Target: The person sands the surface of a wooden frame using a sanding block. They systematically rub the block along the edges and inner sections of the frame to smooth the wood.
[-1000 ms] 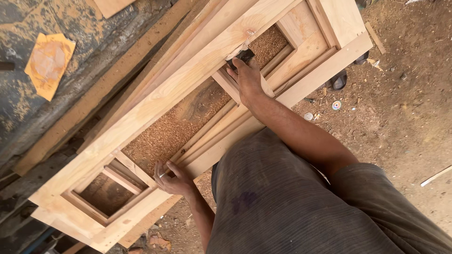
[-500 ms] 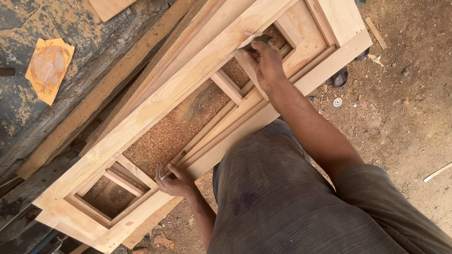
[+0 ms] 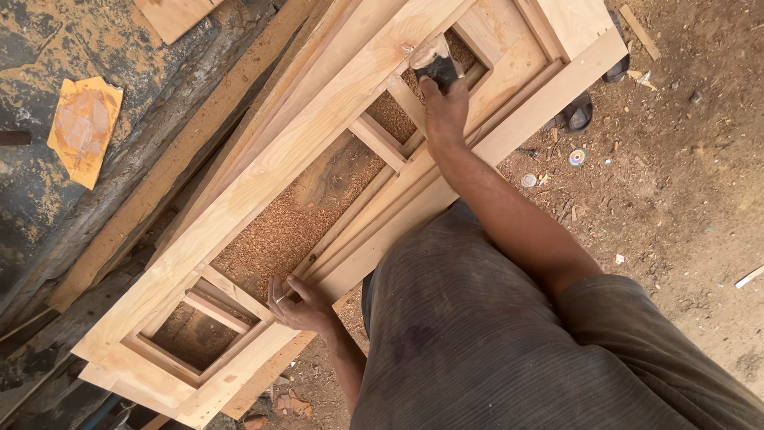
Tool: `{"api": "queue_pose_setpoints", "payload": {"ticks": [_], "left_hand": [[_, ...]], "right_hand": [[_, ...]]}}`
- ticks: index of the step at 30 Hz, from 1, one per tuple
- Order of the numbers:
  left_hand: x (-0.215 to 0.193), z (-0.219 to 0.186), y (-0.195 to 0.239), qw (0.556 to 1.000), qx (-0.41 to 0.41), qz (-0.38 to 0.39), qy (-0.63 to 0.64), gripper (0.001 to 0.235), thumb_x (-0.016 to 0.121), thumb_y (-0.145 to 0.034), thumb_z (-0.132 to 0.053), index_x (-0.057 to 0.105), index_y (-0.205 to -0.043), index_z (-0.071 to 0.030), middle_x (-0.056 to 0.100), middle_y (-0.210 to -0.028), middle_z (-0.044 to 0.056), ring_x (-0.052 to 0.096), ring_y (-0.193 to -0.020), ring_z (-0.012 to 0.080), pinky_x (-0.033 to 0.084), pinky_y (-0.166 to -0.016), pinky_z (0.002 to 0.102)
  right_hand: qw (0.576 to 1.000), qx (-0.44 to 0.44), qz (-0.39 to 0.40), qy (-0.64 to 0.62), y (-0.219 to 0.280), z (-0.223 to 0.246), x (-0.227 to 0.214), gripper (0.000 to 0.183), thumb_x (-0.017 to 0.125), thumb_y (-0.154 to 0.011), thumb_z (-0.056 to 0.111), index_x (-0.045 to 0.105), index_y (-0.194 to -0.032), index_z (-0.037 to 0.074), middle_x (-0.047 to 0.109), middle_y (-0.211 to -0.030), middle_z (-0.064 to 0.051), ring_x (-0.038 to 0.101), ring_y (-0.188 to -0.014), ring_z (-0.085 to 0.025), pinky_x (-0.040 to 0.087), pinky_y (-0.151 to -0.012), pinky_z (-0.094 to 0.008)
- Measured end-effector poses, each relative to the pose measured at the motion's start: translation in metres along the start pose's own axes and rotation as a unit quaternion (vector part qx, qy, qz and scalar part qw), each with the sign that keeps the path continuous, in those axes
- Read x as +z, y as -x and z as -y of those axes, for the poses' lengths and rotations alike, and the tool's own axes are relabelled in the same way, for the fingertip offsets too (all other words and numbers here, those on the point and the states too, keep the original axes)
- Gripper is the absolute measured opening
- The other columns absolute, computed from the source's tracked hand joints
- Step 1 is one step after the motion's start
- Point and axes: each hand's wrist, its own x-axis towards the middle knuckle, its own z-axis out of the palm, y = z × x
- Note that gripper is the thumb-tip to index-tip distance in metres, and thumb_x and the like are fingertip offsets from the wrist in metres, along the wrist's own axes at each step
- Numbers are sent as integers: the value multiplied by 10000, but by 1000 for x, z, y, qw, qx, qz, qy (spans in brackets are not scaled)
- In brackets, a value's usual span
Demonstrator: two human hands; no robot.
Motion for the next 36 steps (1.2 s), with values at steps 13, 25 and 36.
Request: {"api": "queue_pose_setpoints", "payload": {"ticks": [13, 25, 36], "left_hand": [[-6, -10, -2, 1000, -7, 16, -1, 264, 688, -1032, -313, 761, -1097, -68, 758, -1185, 77, 709, -1014, 199, 560, -842, 454], [-1, -3, 1, 1000, -4, 21, -17, 287, 680, -1052, -360, 758, -1064, -84, 765, -1168, 80, 715, -1036, 207, 560, -893, 471], [0, -8, -5, 1000, 11, -20, -2, 350, 644, -1083, -400, 754, -1082, -68, 768, -1133, 87, 722, -1058, 226, 546, -971, 491]], "right_hand": [[991, -22, 78, -102, 24, -18, 28, 411, 702, -930, 4, 480, -1273, 51, 593, -1113, -60, 594, -1047, -148, 518, -995, -302], [985, 8, 161, -70, 66, -25, 34, 446, 703, -882, 82, 520, -1285, 32, 639, -1167, -69, 641, -1106, -151, 559, -1013, -298], [959, 111, 247, -81, 32, -28, -27, 539, 697, -866, 144, 491, -1357, 64, 667, -1217, -109, 654, -1137, -241, 539, -1039, -375]]}}
